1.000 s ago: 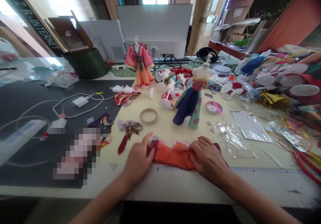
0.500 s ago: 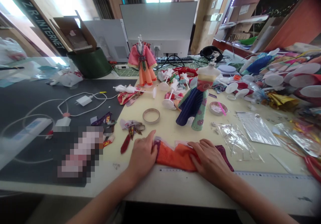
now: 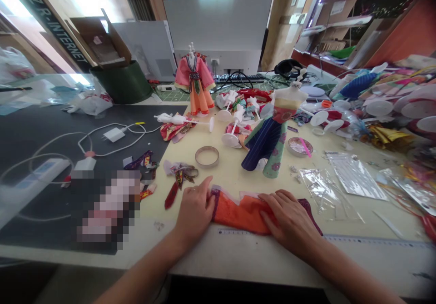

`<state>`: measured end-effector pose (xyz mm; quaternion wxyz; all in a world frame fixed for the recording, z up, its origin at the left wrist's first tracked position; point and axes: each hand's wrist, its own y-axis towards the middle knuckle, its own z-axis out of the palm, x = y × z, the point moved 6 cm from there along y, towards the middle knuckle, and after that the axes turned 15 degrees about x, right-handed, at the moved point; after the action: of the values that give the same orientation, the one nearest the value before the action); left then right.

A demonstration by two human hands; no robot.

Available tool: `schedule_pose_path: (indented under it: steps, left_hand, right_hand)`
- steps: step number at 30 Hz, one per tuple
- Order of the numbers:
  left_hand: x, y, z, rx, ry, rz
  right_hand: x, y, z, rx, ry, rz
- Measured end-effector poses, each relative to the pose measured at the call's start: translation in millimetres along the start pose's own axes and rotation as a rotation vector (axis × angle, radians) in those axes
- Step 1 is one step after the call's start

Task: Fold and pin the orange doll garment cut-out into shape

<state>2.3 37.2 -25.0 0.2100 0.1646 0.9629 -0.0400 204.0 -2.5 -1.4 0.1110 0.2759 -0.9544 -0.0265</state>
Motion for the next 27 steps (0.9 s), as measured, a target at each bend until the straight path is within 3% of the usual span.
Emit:
schedule_pose_path:
  steps: [11,18,27]
  left_hand:
    - [2,1,0.8,0.01,-0.027,-0.001]
    - [4,3,2.7,0.009,-0.03,0.014]
    - [3,2,0.9,0.007,-0.081,0.022]
  right_hand:
    - [3,3,-1,0.027,-0.009,-0.009]
    - [35,11,-5,0.067,0.015,-0.217]
    - [50,16,17,0.208,0.008,-0.379]
